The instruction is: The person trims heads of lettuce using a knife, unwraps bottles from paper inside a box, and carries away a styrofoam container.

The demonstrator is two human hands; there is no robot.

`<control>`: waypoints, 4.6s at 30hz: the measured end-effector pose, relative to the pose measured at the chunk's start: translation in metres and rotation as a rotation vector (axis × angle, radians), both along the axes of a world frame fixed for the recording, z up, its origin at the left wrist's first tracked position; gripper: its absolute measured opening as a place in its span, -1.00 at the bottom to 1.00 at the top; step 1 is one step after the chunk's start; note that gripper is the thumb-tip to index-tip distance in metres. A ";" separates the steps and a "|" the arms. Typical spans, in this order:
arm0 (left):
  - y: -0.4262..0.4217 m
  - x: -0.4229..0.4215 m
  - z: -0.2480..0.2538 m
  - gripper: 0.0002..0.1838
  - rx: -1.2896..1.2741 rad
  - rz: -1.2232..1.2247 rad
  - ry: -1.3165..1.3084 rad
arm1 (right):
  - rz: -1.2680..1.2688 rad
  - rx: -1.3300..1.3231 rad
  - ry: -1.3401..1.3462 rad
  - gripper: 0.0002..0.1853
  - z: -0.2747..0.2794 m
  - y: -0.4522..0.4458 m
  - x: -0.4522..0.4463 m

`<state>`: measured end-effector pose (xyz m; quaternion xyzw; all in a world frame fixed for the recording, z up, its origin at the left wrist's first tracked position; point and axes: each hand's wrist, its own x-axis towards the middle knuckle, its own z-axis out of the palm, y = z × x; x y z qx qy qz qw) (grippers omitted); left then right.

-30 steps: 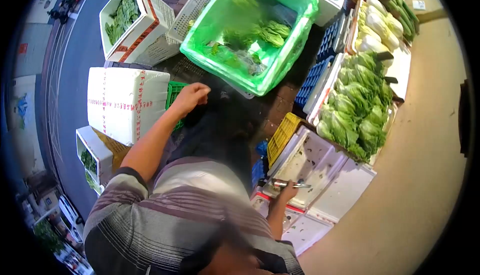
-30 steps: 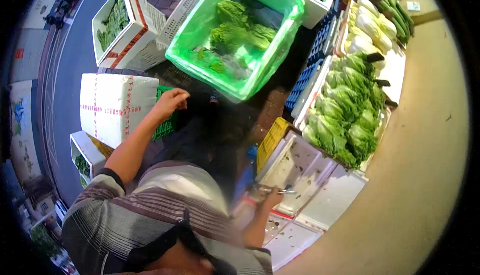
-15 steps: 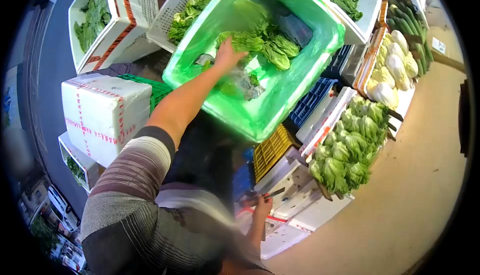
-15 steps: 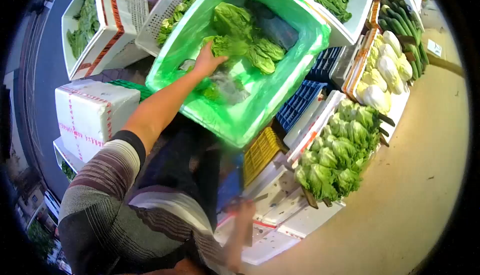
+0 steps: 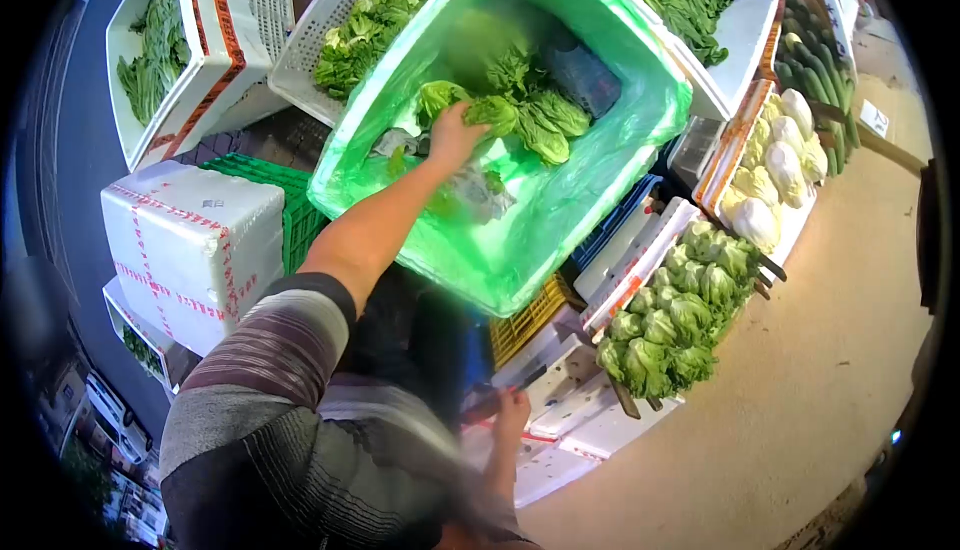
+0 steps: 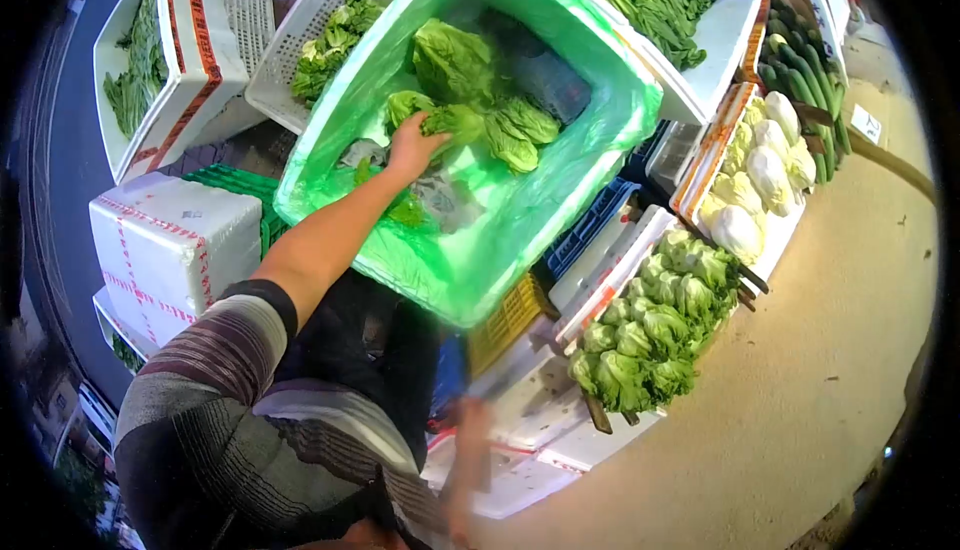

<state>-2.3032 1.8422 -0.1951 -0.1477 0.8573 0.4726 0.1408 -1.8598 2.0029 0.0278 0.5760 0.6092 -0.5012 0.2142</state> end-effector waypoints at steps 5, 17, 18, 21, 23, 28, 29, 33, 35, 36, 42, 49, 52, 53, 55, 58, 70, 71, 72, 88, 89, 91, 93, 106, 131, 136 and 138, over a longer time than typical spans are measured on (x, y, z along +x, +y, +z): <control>-0.055 0.011 0.083 -0.49 0.707 0.132 -0.205 | -0.032 -0.111 0.238 -0.83 0.000 0.009 -0.098; -0.125 0.106 0.247 -0.41 1.441 0.436 -0.110 | 0.722 -0.444 0.875 -0.66 0.061 0.012 -0.357; -0.127 0.114 0.255 -0.40 1.464 0.445 -0.085 | 0.719 -0.478 0.907 -0.70 0.071 0.005 -0.363; -0.138 0.130 0.263 -0.41 1.505 0.451 -0.009 | 0.839 -0.495 0.931 -0.66 0.103 -0.013 -0.377; -0.147 0.139 0.263 -0.44 1.502 0.481 0.011 | 0.964 -0.472 0.943 -0.55 0.110 -0.025 -0.384; -0.177 0.140 0.270 -0.45 1.467 0.507 0.056 | 1.158 -0.398 0.880 -0.48 0.136 -0.079 -0.396; -0.184 0.139 0.272 -0.45 1.456 0.503 0.038 | 1.191 -0.369 0.893 -0.47 0.135 -0.091 -0.397; -0.216 0.129 0.271 -0.46 1.455 0.508 0.015 | 1.239 -0.353 0.812 -0.48 0.142 -0.132 -0.408; -0.229 0.124 0.268 -0.46 1.481 0.526 -0.010 | 1.234 -0.375 0.780 -0.50 0.137 -0.150 -0.415; -0.236 0.122 0.267 -0.46 1.479 0.534 -0.012 | 1.240 -0.389 0.756 -0.51 0.141 -0.158 -0.419; -0.271 0.121 0.249 -0.43 1.460 0.568 0.001 | 1.289 -0.373 0.732 -0.50 0.115 -0.193 -0.431; -0.305 0.124 0.243 -0.41 1.399 0.623 0.049 | 1.342 -0.475 0.645 -0.45 0.100 -0.223 -0.442; -0.317 0.130 0.242 -0.40 1.370 0.661 0.059 | 1.360 -0.501 0.662 -0.44 0.089 -0.234 -0.443; -0.320 0.132 0.241 -0.40 1.372 0.674 0.063 | 1.365 -0.511 0.665 -0.44 0.086 -0.237 -0.444; -0.325 0.135 0.241 -0.40 1.374 0.703 0.065 | 1.367 -0.535 0.644 -0.44 0.081 -0.243 -0.444; -0.332 0.142 0.237 -0.41 1.376 0.751 0.048 | 1.345 -0.590 0.561 -0.44 0.078 -0.251 -0.445; -0.356 0.143 0.239 -0.44 1.301 0.726 0.087 | 1.119 -0.593 0.487 -0.34 0.061 -0.295 -0.482; -0.360 0.138 0.241 -0.45 1.234 0.704 0.053 | 1.168 -0.595 0.485 -0.35 0.066 -0.292 -0.483; -0.363 0.132 0.246 -0.46 1.168 0.677 0.017 | 1.212 -0.593 0.483 -0.36 0.078 -0.288 -0.483; -0.228 0.015 0.280 -0.44 0.723 0.262 -0.281 | -0.319 -0.960 0.463 -0.61 -0.006 -0.060 -0.302; -0.214 0.020 0.275 -0.46 0.697 0.309 -0.272 | -0.433 -0.904 0.517 -0.64 -0.011 -0.045 -0.278; -0.198 0.038 0.232 -0.48 0.688 0.257 -0.349 | -0.564 -0.820 0.671 -0.69 -0.011 -0.002 -0.235; -0.175 0.054 0.224 -0.47 0.648 0.173 -0.473 | -0.668 -0.654 0.797 -0.73 -0.009 0.031 -0.194; -0.039 0.049 0.223 -0.54 0.488 -0.137 -0.612 | -1.443 0.244 0.700 -0.56 -0.027 0.246 -0.109; -0.068 0.003 -0.021 -0.50 0.328 0.423 -0.498 | -0.311 0.042 0.466 -0.84 -0.061 0.074 -0.152; -0.045 -0.061 -0.044 -0.26 -0.415 -0.345 -0.220 | -0.240 0.060 0.283 -0.76 -0.074 0.082 -0.127; -0.040 -0.069 -0.058 -0.24 -0.562 -0.600 -0.151 | -0.265 0.045 0.273 -0.75 -0.076 0.084 -0.120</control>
